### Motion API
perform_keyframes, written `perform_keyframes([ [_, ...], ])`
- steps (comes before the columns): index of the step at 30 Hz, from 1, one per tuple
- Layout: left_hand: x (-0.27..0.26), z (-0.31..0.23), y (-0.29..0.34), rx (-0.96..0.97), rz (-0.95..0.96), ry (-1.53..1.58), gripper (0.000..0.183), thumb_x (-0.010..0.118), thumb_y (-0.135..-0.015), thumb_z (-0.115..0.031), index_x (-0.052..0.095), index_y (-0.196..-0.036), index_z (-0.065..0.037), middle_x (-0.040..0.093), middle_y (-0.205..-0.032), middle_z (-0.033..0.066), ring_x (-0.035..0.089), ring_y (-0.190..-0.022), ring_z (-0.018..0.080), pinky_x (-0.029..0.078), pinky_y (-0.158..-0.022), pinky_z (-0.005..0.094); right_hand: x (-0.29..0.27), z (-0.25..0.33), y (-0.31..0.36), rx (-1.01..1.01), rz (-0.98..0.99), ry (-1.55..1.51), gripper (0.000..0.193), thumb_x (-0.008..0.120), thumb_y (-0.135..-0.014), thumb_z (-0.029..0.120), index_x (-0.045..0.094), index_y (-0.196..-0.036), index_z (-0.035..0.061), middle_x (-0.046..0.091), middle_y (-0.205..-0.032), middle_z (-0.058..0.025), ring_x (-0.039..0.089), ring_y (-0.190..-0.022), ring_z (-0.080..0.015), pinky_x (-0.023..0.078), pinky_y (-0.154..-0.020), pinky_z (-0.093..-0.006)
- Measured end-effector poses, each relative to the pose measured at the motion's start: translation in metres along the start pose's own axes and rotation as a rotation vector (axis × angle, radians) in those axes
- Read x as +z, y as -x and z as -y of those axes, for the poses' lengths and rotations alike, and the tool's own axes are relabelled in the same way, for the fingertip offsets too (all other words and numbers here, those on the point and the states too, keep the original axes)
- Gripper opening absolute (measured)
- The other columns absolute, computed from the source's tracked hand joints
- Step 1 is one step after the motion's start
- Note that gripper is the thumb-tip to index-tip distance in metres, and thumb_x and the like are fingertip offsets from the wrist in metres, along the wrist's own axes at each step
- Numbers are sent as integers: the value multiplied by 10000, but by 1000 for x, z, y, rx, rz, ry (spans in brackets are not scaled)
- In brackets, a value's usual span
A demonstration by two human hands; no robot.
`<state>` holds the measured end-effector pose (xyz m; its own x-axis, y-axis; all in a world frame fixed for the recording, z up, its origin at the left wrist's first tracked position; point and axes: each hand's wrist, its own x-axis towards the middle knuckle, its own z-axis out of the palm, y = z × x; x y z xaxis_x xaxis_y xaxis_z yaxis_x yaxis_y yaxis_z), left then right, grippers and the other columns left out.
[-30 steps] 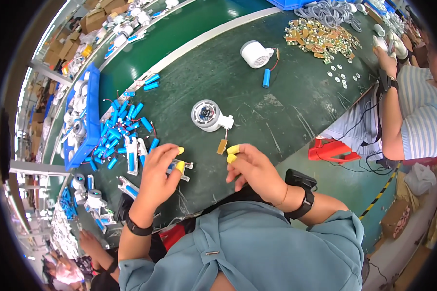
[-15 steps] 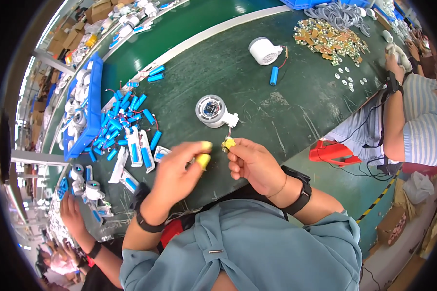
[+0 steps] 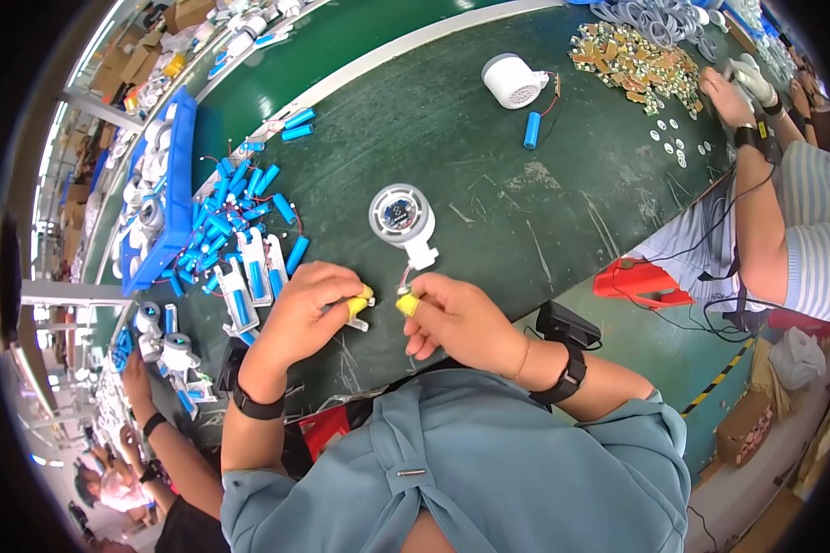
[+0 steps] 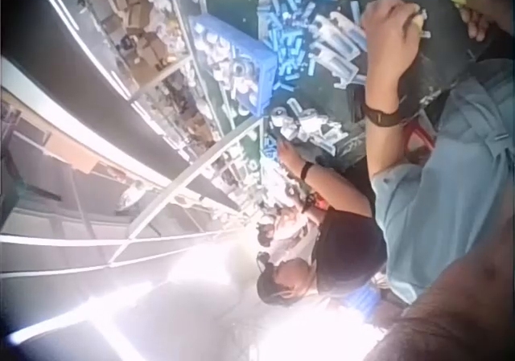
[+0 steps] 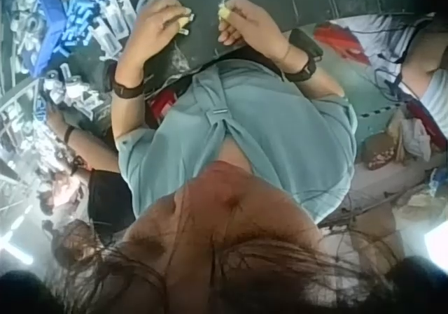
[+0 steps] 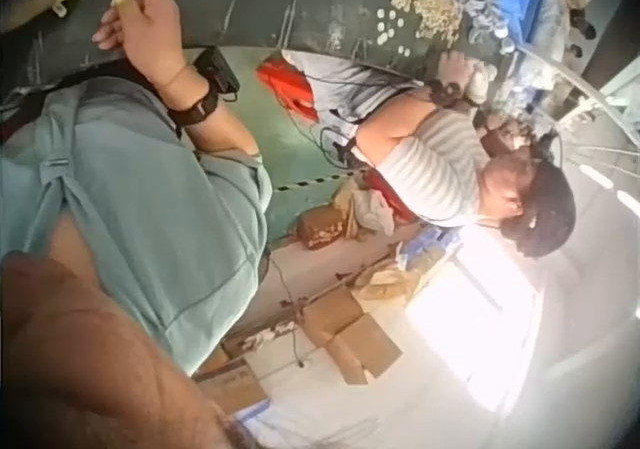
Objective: The person assembles electronic devices by connecting a battery's wire to a circuit board inside a white plastic housing. They fit the components into the housing, set the unit aside, and repeat the process with more components.
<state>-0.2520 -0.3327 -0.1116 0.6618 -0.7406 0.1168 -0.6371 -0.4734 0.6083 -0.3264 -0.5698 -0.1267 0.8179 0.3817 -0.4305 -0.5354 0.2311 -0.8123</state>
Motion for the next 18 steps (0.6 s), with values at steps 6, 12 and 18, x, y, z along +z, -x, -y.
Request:
perform_keyframes([
  [6, 22, -20, 26, -126, -221, 91, 200, 659, -765, 21, 648, -955, -40, 669, -937, 86, 624, -876, 284, 476, -807, 372, 8, -6, -2, -22, 48, 39, 212, 440, -1027, 130, 532, -1154, -13, 604, -902, -57, 639, -775, -125, 557, -716, -270],
  [12, 37, -34, 25, -101, -261, -11, 240, 639, -741, 4, 623, -977, -34, 622, -967, 99, 573, -954, 308, 421, -846, 405, 12, -7, 0, -60, 18, 129, 170, 448, -1019, 102, 553, -1053, -27, 619, -882, -57, 649, -761, -114, 562, -687, -257],
  [18, 35, -33, 20, -70, -222, 52, 210, 616, -764, -3, 600, -972, -22, 611, -935, 98, 564, -919, 311, 409, -849, 406, 17, -8, 1, -167, -7, 329, 149, 441, -999, 42, 560, -1014, -47, 640, -822, -70, 653, -717, -114, 559, -645, -251],
])
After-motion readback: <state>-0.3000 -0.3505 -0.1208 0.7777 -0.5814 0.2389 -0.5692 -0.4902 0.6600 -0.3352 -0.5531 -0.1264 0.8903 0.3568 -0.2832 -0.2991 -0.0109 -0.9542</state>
